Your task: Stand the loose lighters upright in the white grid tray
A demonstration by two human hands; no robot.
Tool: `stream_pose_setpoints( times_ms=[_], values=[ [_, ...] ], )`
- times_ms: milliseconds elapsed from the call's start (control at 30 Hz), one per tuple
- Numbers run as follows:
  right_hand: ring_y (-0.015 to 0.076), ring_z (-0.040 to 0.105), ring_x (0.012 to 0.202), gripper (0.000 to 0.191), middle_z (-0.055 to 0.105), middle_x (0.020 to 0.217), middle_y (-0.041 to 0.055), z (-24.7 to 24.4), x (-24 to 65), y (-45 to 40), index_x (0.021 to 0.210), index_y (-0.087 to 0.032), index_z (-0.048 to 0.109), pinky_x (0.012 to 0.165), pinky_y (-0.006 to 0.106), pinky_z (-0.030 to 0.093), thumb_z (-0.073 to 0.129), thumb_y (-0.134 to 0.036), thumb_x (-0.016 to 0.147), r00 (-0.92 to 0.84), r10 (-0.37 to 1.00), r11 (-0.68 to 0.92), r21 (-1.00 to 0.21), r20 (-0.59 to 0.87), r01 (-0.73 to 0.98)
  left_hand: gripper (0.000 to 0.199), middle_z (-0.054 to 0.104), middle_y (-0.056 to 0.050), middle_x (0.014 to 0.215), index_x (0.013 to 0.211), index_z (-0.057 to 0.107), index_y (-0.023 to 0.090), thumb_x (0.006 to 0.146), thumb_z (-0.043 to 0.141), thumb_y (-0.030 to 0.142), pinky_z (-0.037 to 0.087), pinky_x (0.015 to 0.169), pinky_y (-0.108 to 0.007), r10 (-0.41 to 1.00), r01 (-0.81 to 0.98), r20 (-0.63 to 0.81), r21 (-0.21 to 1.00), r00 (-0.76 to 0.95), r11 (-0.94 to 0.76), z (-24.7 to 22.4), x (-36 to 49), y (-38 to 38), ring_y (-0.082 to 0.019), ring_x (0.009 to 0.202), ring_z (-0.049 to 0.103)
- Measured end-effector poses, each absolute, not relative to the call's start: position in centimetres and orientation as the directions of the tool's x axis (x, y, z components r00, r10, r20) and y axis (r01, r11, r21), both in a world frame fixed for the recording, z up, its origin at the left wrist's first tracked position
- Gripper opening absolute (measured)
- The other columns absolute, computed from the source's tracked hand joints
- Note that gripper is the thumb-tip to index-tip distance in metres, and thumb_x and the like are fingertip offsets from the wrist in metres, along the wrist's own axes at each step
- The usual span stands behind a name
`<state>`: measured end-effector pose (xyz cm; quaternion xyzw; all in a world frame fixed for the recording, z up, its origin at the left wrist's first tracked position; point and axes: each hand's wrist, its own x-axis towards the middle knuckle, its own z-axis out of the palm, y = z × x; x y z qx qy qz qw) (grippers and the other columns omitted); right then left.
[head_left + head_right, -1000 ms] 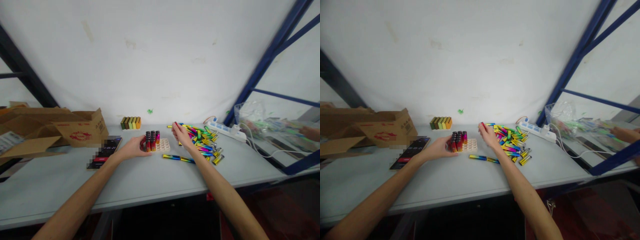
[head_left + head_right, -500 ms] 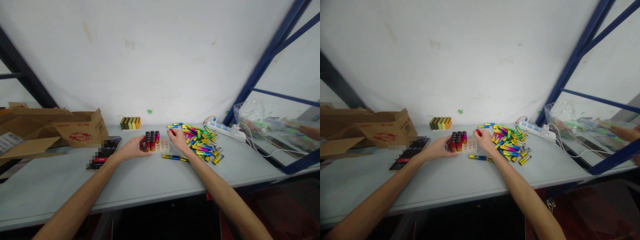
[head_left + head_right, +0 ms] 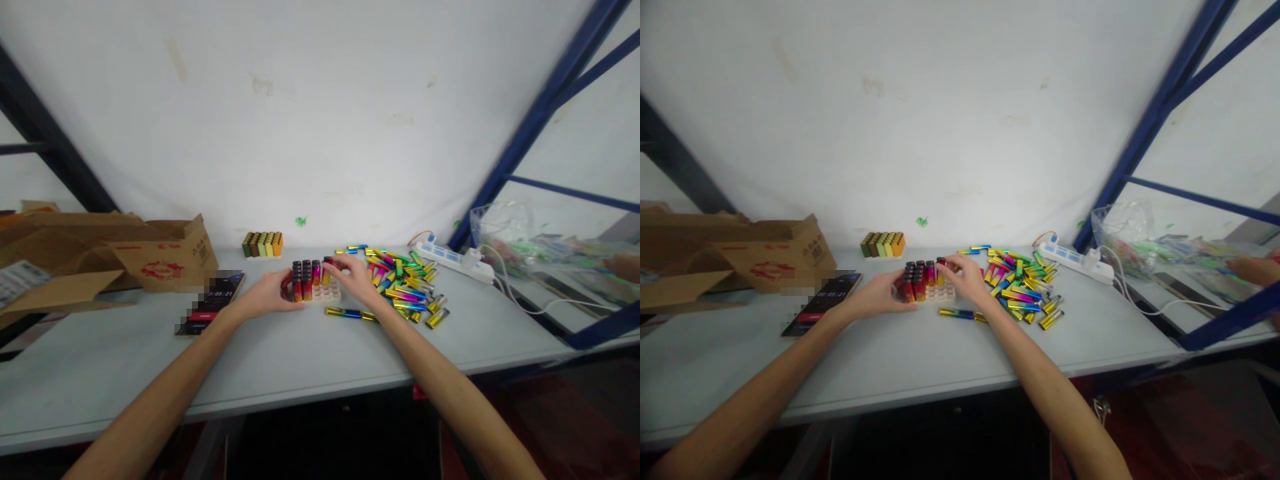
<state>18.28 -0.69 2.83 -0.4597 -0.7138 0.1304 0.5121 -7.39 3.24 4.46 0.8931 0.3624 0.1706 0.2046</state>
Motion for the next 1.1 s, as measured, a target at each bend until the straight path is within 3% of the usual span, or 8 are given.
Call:
stream_pose_setpoints(
  times_ms=[167, 333, 667, 867, 967, 1100],
  values=[
    [0.0155, 0.061, 0.064, 0.036, 0.069, 0.073, 0.0019, 3.1, 18.1, -1.1, 0.095, -0.018, 0.074, 0.062, 0.027, 0.048, 0.067, -0.052, 0.093, -0.065, 0.838, 0.500, -0.715, 0.541, 0.489, 0.057, 0.064, 0.000, 0.081, 0.100, 0.060, 0.018, 0.067, 0.081, 0.060, 0.043, 0.062, -0.028, 0.728, 0.579, 0.146, 0.512, 0.670, -0.635, 4.5, -7.4, 3.2, -0.019, 0.069, 0.059],
    [0.0167, 0.067, 0.068, 0.036, 0.073, 0.079, 0.0025, 2.4, 18.0, -1.0, 0.111, -0.019, 0.068, 0.067, 0.028, 0.053, 0.069, -0.050, 0.092, -0.139, 0.841, 0.521, -0.710, 0.523, 0.474, 0.055, 0.064, 0.000, 0.080, 0.098, 0.060, 0.019, 0.067, 0.081, 0.059, 0.042, 0.061, -0.028, 0.727, 0.578, 0.149, 0.510, 0.670, -0.637, 4.4, -7.4, 3.2, -0.019, 0.069, 0.058],
    [0.0168, 0.066, 0.076, 0.032, 0.071, 0.087, 0.0029, 3.5, 17.6, -1.9, 0.121, -0.020, 0.063, 0.073, 0.029, 0.052, 0.066, -0.040, 0.096, -0.260, 0.828, 0.543, -0.597, 0.496, 0.590, 0.053, 0.065, 0.000, 0.080, 0.099, 0.062, 0.019, 0.067, 0.080, 0.057, 0.043, 0.062, -0.027, 0.729, 0.563, 0.151, 0.538, 0.668, -0.627, 4.7, -7.3, 3.0, -0.018, 0.069, 0.058],
    [0.0162, 0.065, 0.074, 0.032, 0.071, 0.083, 0.0016, 4.1, 18.2, -1.8, 0.119, -0.021, 0.064, 0.071, 0.026, 0.049, 0.062, -0.045, 0.098, -0.261, 0.830, 0.536, -0.578, 0.493, 0.615, 0.058, 0.066, -0.001, 0.082, 0.101, 0.063, 0.018, 0.067, 0.079, 0.062, 0.042, 0.062, -0.028, 0.719, 0.566, 0.151, 0.515, 0.679, -0.643, 4.6, -7.4, 3.2, -0.019, 0.070, 0.058],
    [0.0193, 0.066, 0.081, 0.024, 0.074, 0.089, 0.0064, 4.2, 20.3, -1.0, 0.105, -0.019, 0.069, 0.079, 0.030, 0.048, 0.054, -0.037, 0.103, -0.134, 0.848, 0.407, -0.467, 0.513, 0.785, 0.058, 0.064, 0.000, 0.079, 0.096, 0.062, 0.018, 0.066, 0.079, 0.064, 0.040, 0.060, -0.028, 0.726, 0.580, 0.154, 0.502, 0.670, -0.642, 4.5, -7.4, 3.3, -0.018, 0.067, 0.055],
    [0.0272, 0.066, 0.101, 0.018, 0.073, 0.104, 0.0154, 3.3, 23.4, -0.3, 0.107, -0.015, 0.071, 0.091, 0.037, 0.046, 0.060, -0.025, 0.097, 0.102, 0.907, 0.032, -0.308, 0.408, 0.951, 0.057, 0.062, 0.000, 0.078, 0.093, 0.060, 0.019, 0.065, 0.080, 0.066, 0.039, 0.059, -0.028, 0.727, 0.580, 0.160, 0.501, 0.668, -0.643, 4.4, -7.4, 3.2, -0.018, 0.066, 0.054]
  ],
)
